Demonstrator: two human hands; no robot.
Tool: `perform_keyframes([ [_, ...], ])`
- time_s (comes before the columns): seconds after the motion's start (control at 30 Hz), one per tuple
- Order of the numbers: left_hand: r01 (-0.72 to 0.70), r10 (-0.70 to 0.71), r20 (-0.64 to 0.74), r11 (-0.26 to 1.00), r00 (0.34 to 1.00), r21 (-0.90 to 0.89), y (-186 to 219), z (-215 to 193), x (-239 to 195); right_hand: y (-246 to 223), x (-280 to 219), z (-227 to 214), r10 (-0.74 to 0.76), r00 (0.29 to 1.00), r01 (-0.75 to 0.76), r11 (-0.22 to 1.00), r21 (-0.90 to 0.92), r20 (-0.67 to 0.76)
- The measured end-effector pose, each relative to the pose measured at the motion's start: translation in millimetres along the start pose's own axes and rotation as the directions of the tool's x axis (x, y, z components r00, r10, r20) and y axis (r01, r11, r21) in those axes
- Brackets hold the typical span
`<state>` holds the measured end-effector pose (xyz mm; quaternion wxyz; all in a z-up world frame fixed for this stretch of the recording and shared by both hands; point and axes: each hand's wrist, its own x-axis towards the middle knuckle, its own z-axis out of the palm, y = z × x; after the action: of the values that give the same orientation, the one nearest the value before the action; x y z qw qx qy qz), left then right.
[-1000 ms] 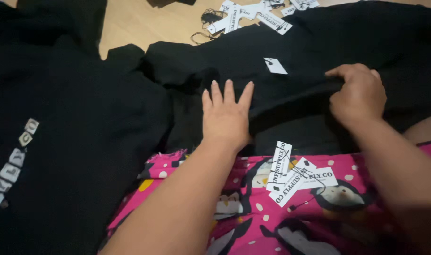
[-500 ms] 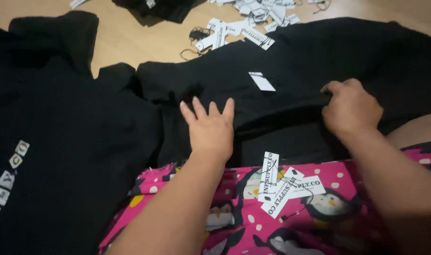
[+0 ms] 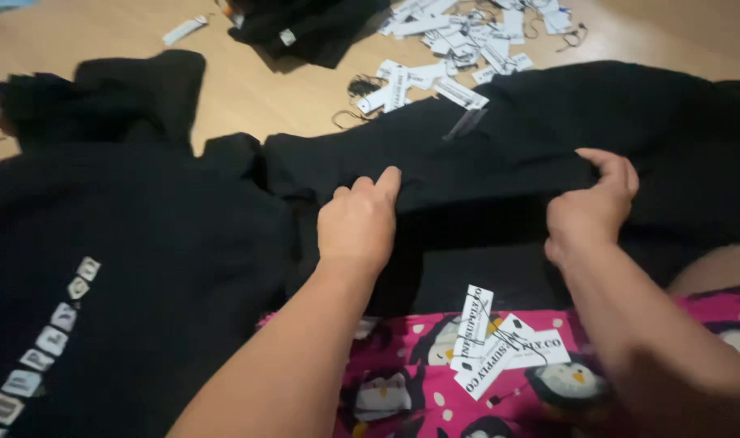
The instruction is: The person attaches white paper tags to black t-shirts by threading a black string through a hole in the tag and tying it to the garment. They handle several t-shirts, folding and unfolding them to access the neck area for tagging.
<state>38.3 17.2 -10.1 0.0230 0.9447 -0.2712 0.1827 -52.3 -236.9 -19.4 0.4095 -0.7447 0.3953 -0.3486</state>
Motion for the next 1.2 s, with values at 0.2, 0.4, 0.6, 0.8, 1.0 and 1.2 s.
perform_keyframes([
  [0.2, 0.093, -0.078, 0.205, 0.994, 0.976, -0.061, 2, -13, 2, -36, -25, -1, 0.373, 0.921, -0.334, 0.904, 0.268, -0.112],
  [0.4, 0.282, -0.139, 0.549, 0.942, 0.824, -0.183, -1, -50, 11, -78, -28, -17, 0.790, 0.610, -0.699, 0.499, 0.513, 0.063],
  [0.6, 0.024, -0.033, 0.326, 0.999, 0.945, 0.031, -7, -39, -10, -85, -7, -7, 0.854, 0.495, -0.766, 0.342, 0.544, 0.161],
  [0.8, 0.141, -0.208, 0.506, 0.976, 0.837, 0.168, -8, -41, -13, -56, 14, 16, 0.865, 0.502, -0.774, 0.438, 0.457, 0.021],
  [1.0, 0.052, -0.195, 0.508, 0.958, 0.839, 0.281, -13, -21, -8, -52, 18, 20, 0.874, 0.485, -0.763, 0.407, 0.501, 0.029],
  [1.2, -0.035, 0.024, 0.097, 0.994, 0.995, 0.108, -39, 24, -12, -15, 43, 27, 0.865, 0.451, -0.850, 0.340, 0.402, 0.221],
])
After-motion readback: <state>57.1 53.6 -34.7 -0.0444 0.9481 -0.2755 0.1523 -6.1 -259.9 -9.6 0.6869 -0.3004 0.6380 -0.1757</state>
